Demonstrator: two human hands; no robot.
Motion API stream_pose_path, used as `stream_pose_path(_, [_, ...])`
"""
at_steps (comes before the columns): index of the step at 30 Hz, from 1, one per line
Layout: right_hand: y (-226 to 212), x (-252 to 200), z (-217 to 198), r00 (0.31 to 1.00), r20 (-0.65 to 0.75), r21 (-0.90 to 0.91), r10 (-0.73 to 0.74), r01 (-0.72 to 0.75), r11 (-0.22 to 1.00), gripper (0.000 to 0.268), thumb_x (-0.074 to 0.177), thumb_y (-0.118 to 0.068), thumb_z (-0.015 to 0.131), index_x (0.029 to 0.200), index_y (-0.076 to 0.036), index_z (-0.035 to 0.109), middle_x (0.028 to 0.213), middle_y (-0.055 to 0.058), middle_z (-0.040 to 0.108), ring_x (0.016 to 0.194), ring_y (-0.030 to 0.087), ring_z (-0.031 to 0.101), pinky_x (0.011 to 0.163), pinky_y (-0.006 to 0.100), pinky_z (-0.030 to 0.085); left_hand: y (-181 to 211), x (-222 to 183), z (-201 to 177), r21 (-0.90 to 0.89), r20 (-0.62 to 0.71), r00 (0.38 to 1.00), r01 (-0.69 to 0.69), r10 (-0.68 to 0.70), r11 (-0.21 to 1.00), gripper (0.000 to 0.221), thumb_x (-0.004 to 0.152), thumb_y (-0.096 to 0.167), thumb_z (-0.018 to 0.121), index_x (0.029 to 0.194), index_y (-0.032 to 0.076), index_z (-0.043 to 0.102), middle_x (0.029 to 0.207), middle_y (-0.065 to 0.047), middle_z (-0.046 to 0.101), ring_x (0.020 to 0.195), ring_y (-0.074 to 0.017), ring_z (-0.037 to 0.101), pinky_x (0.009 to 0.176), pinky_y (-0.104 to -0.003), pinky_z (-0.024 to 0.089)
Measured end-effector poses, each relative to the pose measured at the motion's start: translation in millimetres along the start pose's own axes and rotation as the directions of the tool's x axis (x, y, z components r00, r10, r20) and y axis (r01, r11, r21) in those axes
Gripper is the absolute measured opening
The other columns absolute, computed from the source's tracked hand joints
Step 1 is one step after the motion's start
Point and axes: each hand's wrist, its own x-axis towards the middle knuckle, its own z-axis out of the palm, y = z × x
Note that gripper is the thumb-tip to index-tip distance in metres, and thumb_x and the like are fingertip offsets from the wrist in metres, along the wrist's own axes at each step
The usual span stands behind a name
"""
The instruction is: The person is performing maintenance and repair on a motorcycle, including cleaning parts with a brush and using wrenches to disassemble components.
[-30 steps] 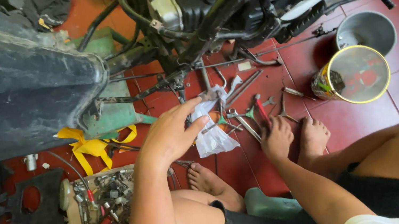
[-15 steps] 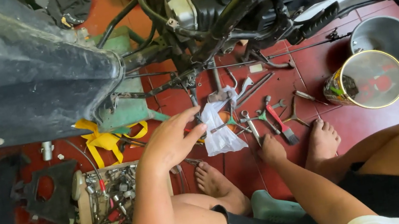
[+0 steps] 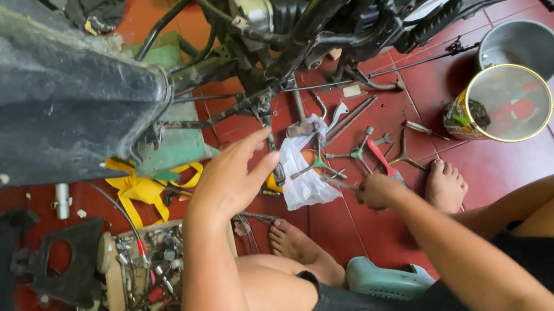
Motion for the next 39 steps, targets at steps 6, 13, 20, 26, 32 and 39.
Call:
stream_pose_path(6, [-84.9,-98.3,-135.9,0.973,0.201,-0.383,-0.113,0.184,0.905,0.041,0.094,-0.044,0.051,0.107,-0.018,0.081,0.097,0.017,0.080,0.106,0.037,0.074,0.091,0.048,0.058,-2.0,7.6,-1.8,0.008,-0.080,0.997,-0.018,0.019,1.000,0.053,0.103,0.045,0.046,0.152,0.026,0.052,0.137,-0.009,0.067,0.130,-0.0269,0.062,0.109,-0.047,0.046])
stream_pose_path(13, [-132.8,-198.5,-227.6,0.916,0.111,-0.430,-0.385,0.394,0.813,0.045,0.086,-0.048,0.068,0.124,-0.023,0.072,0.105,0.017,0.079,0.110,0.042,0.071,0.095,0.056,0.058,14.9,12.4,19.2,0.027,-0.037,0.996,-0.078,0.079,0.997,0.054,0.100,0.040,0.057,0.149,0.020,0.054,0.135,-0.016,0.067,0.130,-0.0376,0.061,0.110,-0.054,0.045])
stream_pose_path(20, [-136.6,-182.5,-238.5,0.864,0.096,-0.369,-0.494,0.492,0.788,0.016,0.076,-0.031,0.081,0.078,-0.016,0.079,0.061,-0.003,0.073,0.055,0.016,0.059,0.061,0.030,0.052,-1.4,45.3,96.9,0.057,-0.028,0.978,-0.205,0.207,0.977,0.028,0.089,0.035,0.069,0.102,0.010,0.067,0.095,-0.013,0.075,0.085,-0.0385,0.068,0.077,-0.048,0.053])
stream_pose_path(26, [-128.2,-142.2,-241.5,0.926,0.085,-0.689,-0.367,0.321,0.650,0.035,0.078,-0.060,0.072,0.095,-0.030,0.078,0.089,-0.008,0.080,0.085,0.022,0.073,0.082,0.036,0.057,7.2,66.4,123.7,0.168,0.145,0.987,-0.101,0.077,0.981,0.035,0.094,0.041,0.061,0.107,0.011,0.073,0.106,-0.011,0.075,0.098,-0.0402,0.067,0.088,-0.050,0.052])
stream_pose_path(32, [-120.0,-123.7,-268.2,0.965,0.144,-0.566,-0.221,0.263,0.782,0.040,0.075,-0.059,0.079,0.094,-0.023,0.082,0.088,-0.004,0.081,0.080,0.017,0.072,0.082,0.031,0.056,15.6,83.0,118.5,0.163,-0.044,0.994,-0.093,0.102,0.982,0.019,0.087,0.020,0.072,0.104,0.012,0.075,0.101,-0.021,0.067,0.081,-0.0433,0.068,0.076,-0.052,0.055])
stream_pose_path(39, [-68.1,-48.1,-248.7,0.904,-0.023,-0.738,-0.428,0.273,0.617,0.038,0.088,-0.056,0.058,0.113,-0.032,0.073,0.101,0.000,0.081,0.088,0.029,0.076,0.085,0.038,0.061,7.5,98.2,62.7,-0.171,-0.374,0.927,-0.102,0.031,0.980,0.027,0.085,0.038,0.068,0.094,0.013,0.071,0.079,-0.002,0.076,0.071,-0.0273,0.069,0.066,-0.039,0.053])
